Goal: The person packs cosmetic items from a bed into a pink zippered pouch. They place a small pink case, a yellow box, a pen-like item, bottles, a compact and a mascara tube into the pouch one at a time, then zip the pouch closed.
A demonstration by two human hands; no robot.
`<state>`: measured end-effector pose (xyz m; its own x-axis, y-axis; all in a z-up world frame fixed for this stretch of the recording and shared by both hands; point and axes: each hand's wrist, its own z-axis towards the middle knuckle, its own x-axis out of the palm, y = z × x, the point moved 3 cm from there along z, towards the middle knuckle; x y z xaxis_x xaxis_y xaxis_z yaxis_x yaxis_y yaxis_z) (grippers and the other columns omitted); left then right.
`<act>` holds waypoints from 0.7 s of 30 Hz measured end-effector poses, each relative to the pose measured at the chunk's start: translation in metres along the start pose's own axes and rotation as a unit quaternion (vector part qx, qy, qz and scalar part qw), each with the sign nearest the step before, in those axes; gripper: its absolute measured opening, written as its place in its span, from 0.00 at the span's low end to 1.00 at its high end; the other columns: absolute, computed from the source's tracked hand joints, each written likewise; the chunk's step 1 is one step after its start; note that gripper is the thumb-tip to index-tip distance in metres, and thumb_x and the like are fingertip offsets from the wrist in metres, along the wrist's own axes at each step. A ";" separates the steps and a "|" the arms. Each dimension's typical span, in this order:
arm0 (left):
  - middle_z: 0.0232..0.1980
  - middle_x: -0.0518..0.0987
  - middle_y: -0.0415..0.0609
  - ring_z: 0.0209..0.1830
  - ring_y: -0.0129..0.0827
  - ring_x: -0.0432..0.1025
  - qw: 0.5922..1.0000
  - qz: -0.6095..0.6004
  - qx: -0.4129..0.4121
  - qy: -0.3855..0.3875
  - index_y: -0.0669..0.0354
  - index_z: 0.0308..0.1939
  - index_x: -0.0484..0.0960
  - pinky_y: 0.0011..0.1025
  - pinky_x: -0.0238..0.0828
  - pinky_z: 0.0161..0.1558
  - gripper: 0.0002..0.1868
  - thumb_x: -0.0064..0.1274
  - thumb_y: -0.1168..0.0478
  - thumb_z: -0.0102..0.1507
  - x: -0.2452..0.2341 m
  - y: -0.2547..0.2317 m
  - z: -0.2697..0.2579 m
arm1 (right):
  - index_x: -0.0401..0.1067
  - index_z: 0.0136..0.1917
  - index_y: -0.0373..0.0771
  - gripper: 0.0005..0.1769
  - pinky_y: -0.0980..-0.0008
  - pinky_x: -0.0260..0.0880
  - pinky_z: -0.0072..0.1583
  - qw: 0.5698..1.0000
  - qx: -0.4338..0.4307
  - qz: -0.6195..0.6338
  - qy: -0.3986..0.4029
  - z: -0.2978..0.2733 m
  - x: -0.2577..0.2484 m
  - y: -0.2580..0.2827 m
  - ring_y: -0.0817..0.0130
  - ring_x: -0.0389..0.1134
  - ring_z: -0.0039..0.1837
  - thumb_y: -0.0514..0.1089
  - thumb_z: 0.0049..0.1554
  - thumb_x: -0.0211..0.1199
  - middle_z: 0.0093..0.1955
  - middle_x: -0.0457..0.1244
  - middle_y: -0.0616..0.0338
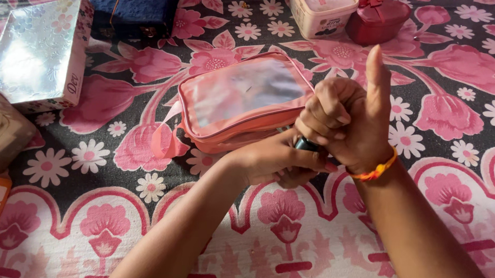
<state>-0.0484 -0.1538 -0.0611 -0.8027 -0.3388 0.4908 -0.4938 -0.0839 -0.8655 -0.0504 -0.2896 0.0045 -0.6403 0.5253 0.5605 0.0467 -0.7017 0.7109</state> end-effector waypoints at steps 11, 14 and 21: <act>0.23 0.75 0.40 0.19 0.20 0.68 0.902 0.297 0.122 -0.289 0.65 0.33 0.81 0.25 0.64 0.22 0.10 0.61 0.60 0.58 -0.036 -0.014 0.004 | 0.74 0.42 0.35 0.24 0.70 0.59 0.36 0.602 -0.029 -0.786 -0.137 0.015 0.024 0.024 0.72 0.61 0.31 0.60 0.64 0.64 0.29 0.61 0.58; 0.24 0.75 0.40 0.21 0.20 0.68 0.896 0.323 0.110 -0.283 0.67 0.32 0.79 0.26 0.63 0.24 0.12 0.62 0.60 0.59 -0.041 -0.003 0.007 | 0.77 0.39 0.36 0.21 0.70 0.59 0.34 0.610 0.090 -0.772 -0.154 0.011 0.015 0.027 0.72 0.63 0.29 0.56 0.61 0.67 0.27 0.64 0.56; 0.21 0.72 0.39 0.16 0.21 0.64 0.941 0.239 0.016 -0.237 0.59 0.33 0.82 0.24 0.56 0.17 0.08 0.61 0.58 0.58 -0.041 -0.002 0.004 | 0.75 0.50 0.35 0.15 0.77 0.75 0.53 0.819 0.095 -0.562 -0.065 0.006 0.011 0.037 0.81 0.74 0.51 0.47 0.54 0.69 0.47 0.71 0.62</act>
<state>-0.0130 -0.1433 -0.0802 -0.6870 -0.7250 -0.0493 -0.0972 0.1588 -0.9825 -0.0505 -0.3068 0.0393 -0.2742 0.8432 -0.4624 -0.3895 0.3423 0.8551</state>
